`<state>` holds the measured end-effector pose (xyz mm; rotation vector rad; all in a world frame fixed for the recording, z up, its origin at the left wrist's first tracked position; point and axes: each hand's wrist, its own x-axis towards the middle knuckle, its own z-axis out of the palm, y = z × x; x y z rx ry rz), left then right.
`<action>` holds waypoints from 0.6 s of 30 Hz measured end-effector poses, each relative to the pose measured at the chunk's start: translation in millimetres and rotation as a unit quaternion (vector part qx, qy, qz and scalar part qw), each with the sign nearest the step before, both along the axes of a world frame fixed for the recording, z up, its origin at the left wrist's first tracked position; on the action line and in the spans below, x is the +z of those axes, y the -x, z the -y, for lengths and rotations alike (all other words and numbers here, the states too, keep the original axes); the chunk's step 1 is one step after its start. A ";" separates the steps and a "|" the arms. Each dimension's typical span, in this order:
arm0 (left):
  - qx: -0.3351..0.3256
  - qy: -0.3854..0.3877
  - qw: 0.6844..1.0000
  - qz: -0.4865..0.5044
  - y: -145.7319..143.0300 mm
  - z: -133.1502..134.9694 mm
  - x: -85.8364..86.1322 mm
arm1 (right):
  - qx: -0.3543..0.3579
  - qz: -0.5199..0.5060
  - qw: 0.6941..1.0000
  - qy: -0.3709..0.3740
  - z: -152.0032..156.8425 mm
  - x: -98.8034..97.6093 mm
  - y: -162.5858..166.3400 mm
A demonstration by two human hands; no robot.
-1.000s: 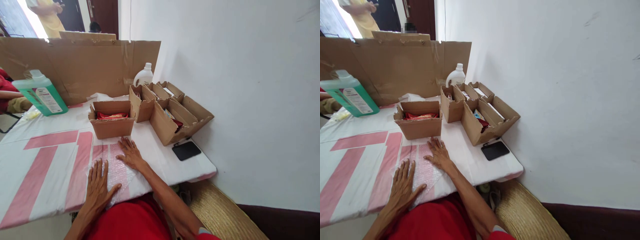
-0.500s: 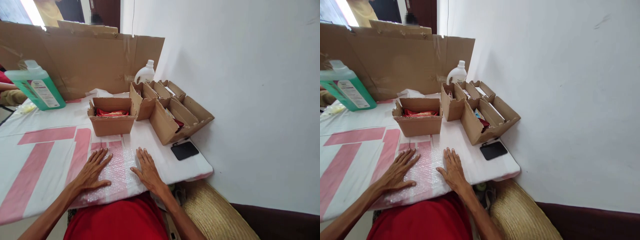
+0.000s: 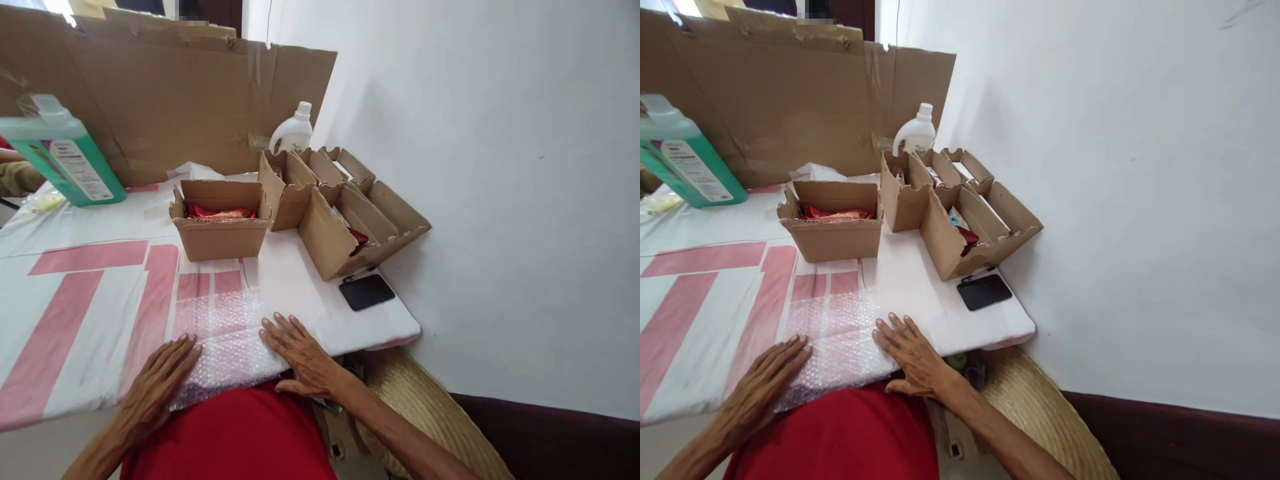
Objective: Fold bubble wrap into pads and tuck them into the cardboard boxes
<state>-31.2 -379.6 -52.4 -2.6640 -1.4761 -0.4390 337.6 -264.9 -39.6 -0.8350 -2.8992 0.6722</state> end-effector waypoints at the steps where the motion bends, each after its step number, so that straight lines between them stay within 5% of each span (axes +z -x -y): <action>1: 0.001 0.010 1.000 0.008 2.7 0.8 -1.7 | 0.000 0.000 1.000 -0.003 1.7 0.2 -1.7; 7: 0.007 0.051 0.991 0.122 18.8 3.5 -5.9 | -0.046 -0.042 0.998 -0.002 1.6 2.8 -2.2; 18: 0.206 0.117 0.895 0.378 -2.7 -19.5 17.1 | -0.259 -0.275 0.926 -0.003 8.7 -24.5 33.7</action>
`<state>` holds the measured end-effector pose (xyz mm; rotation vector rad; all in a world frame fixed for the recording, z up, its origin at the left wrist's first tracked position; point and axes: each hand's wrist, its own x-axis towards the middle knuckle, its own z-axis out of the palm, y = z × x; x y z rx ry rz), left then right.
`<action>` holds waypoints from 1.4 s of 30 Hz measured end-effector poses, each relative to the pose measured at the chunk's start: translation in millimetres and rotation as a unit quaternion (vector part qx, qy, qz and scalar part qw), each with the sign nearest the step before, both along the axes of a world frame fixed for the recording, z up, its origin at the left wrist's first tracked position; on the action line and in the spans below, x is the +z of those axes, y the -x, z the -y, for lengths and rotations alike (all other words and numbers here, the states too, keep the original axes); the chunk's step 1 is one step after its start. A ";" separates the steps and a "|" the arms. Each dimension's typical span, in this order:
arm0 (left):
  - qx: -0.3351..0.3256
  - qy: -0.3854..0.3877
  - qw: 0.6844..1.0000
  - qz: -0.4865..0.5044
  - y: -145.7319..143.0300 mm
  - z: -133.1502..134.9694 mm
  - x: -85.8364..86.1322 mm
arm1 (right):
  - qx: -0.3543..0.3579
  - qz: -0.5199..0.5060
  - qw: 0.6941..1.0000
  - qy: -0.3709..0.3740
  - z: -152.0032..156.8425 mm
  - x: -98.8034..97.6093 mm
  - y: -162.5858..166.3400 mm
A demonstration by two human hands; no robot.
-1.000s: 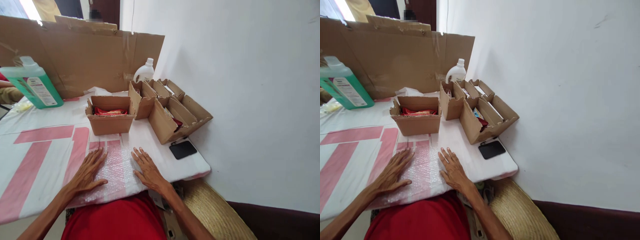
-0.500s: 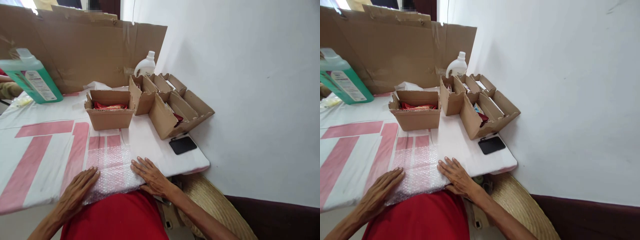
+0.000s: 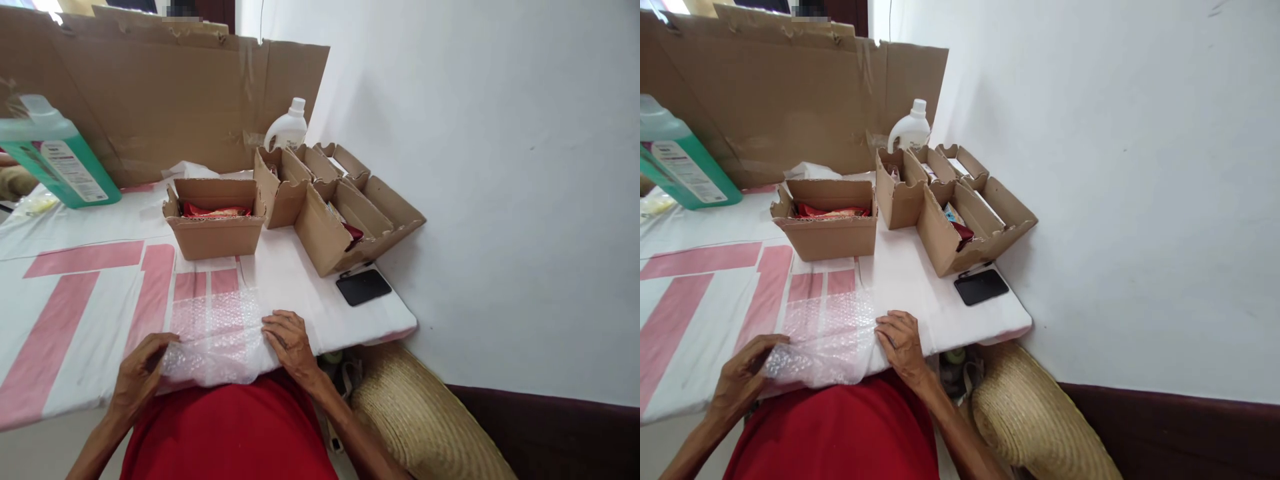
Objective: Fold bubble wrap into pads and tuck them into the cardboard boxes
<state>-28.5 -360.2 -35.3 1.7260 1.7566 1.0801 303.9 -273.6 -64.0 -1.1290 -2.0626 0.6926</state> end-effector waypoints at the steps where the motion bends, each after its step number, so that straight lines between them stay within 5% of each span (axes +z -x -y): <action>1: 0.024 0.006 1.000 0.004 -2.5 -0.4 0.6 | -0.005 -0.004 1.000 0.008 0.7 0.9 0.8; 8: 0.089 0.010 0.996 0.016 -9.6 4.3 -2.5 | 0.072 0.020 0.997 0.028 2.2 4.7 -9.4; 15: 0.127 -0.010 0.992 -0.016 -17.3 1.7 -4.3 | -0.049 -0.033 0.998 -0.007 5.7 -1.8 11.9; 22: 0.175 -0.058 0.973 -0.138 -31.3 -12.8 -7.5 | -0.169 0.084 0.981 -0.052 3.1 3.7 41.5; 33: 0.233 -0.077 0.938 -0.243 -41.8 -16.8 -8.8 | -0.215 0.164 0.961 -0.063 -3.5 1.9 49.0; 37: 0.102 -0.176 0.918 -0.340 -54.9 -16.6 -6.5 | -0.211 0.170 0.961 -0.059 -7.5 2.9 46.5; 40: -0.043 -0.176 0.915 -0.360 -63.5 -15.8 -11.5 | -0.205 0.166 0.963 -0.055 -9.6 4.1 44.1; 42: -0.073 -0.165 0.912 -0.369 -66.2 -15.1 -17.1 | -0.215 0.153 0.962 -0.067 -6.2 7.4 48.0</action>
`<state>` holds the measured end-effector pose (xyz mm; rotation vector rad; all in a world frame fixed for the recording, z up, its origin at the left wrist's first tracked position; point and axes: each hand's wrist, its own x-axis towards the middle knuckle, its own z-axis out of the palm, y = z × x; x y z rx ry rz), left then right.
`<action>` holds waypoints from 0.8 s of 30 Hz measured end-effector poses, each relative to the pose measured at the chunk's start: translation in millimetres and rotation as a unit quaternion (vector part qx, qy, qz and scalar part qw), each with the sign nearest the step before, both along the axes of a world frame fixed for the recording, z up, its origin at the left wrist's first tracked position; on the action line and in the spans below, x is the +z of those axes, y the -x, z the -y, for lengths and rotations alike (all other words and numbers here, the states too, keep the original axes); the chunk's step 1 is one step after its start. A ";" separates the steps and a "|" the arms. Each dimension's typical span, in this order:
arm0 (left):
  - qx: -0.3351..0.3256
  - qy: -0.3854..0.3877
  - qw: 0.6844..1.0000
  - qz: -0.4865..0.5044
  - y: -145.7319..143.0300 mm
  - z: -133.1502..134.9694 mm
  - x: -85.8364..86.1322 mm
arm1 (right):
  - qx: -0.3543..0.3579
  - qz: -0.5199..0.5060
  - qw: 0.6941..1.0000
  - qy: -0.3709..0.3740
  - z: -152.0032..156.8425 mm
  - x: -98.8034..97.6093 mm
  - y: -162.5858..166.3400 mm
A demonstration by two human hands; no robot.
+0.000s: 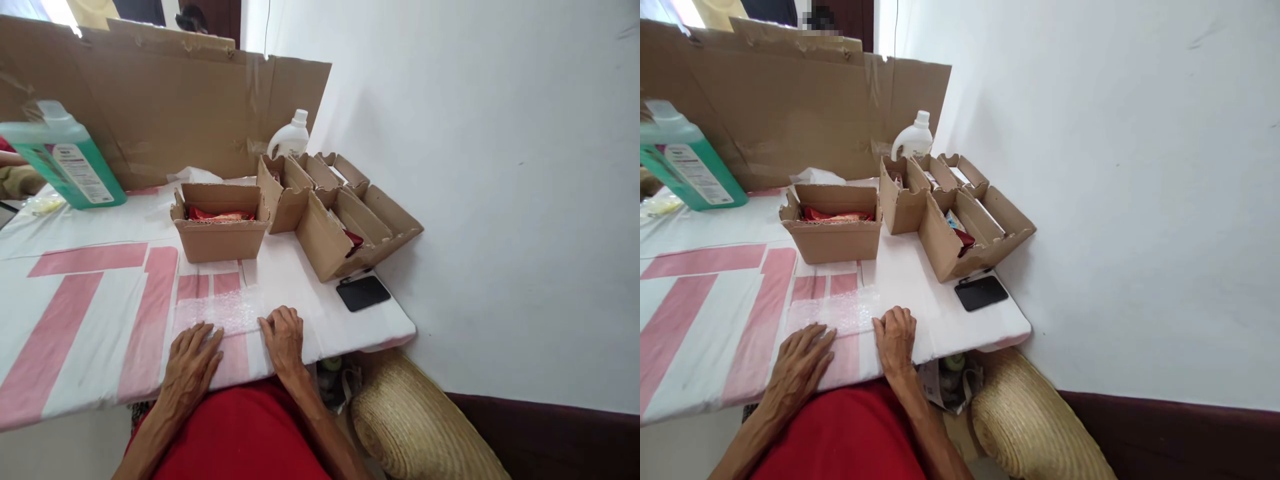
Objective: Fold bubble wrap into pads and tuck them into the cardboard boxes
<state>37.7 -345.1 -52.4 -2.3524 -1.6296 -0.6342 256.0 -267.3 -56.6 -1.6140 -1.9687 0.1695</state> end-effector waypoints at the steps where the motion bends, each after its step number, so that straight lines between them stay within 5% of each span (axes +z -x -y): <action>1: 0.003 0.001 1.000 -0.004 -0.3 0.4 -3.0 | 0.002 -0.006 1.000 -0.026 3.8 2.6 4.8; 4: 0.008 -0.001 1.000 -0.003 2.2 1.5 -11.4 | 0.140 -0.001 0.984 -0.107 20.0 11.9 29.4; 6: 0.007 -0.016 1.000 0.007 4.8 1.9 -15.5 | 0.287 0.025 0.954 -0.083 27.9 15.3 46.6; 8: 0.006 -0.020 1.000 0.015 6.1 1.9 -17.2 | 0.356 0.048 0.933 -0.016 27.5 12.4 54.2; 13: 0.022 -0.002 0.999 0.025 1.4 1.7 -12.0 | 0.265 0.101 0.958 0.043 -3.8 -13.5 10.8; 18: 0.024 -0.004 1.000 0.016 1.7 -1.9 -4.8 | 0.143 0.110 0.984 0.000 -18.8 -14.8 -30.1; 24: 0.004 0.002 1.000 0.000 2.1 -10.8 1.3 | 0.285 0.107 0.945 -0.115 5.1 4.5 15.2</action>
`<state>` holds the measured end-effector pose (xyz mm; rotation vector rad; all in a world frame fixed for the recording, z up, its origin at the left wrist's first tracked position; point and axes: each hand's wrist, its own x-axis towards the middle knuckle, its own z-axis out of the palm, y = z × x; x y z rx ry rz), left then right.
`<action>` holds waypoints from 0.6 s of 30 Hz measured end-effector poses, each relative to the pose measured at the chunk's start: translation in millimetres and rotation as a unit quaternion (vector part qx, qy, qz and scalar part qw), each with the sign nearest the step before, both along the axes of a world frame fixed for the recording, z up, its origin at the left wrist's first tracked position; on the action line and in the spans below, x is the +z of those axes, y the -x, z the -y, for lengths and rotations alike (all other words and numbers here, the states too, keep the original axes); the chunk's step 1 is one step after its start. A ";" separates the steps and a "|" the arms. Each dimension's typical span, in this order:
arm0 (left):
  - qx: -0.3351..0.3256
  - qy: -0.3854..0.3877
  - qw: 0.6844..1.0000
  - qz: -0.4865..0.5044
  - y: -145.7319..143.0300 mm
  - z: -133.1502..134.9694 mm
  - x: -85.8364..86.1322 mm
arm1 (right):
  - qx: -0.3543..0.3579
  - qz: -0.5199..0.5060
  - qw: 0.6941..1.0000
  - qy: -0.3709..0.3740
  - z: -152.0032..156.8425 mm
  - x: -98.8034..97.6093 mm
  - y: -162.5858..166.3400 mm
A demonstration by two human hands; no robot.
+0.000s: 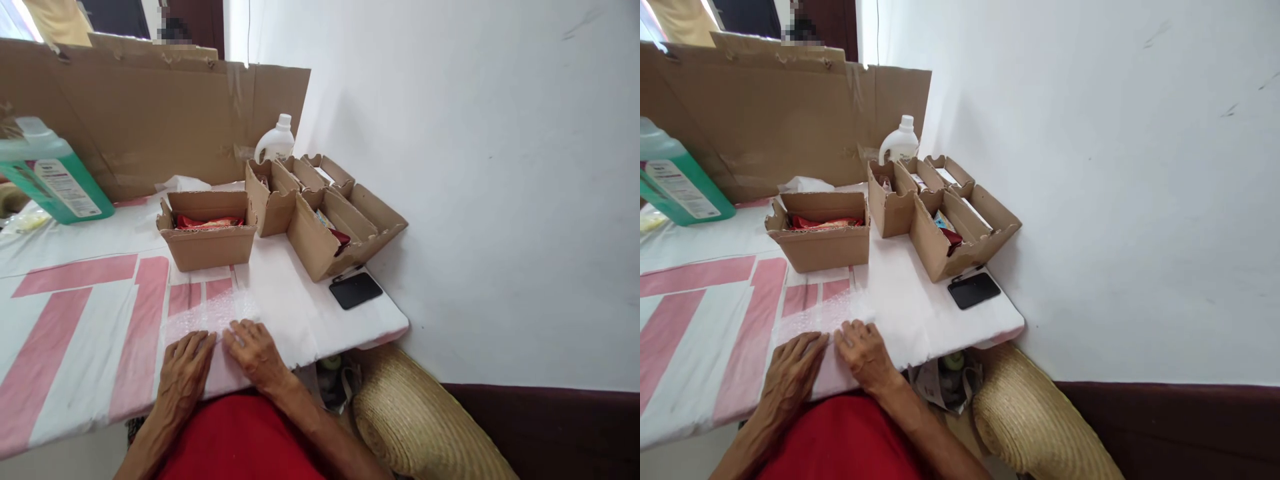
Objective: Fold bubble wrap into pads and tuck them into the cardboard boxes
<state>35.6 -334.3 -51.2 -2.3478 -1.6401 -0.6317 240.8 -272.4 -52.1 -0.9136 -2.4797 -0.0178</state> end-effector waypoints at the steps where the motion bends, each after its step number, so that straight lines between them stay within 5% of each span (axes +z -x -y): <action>1: -0.003 0.006 1.000 -0.004 -2.0 -0.9 1.6 | 0.026 0.006 1.000 -0.010 1.7 0.0 7.1; 13: -0.073 0.076 0.994 0.036 -21.0 -3.6 22.7 | 0.074 0.042 0.996 -0.006 -22.9 -8.7 -18.4; 18: -0.128 0.087 0.987 0.032 -25.7 13.0 27.0 | 0.067 -0.071 0.994 0.058 -20.4 -13.0 -56.5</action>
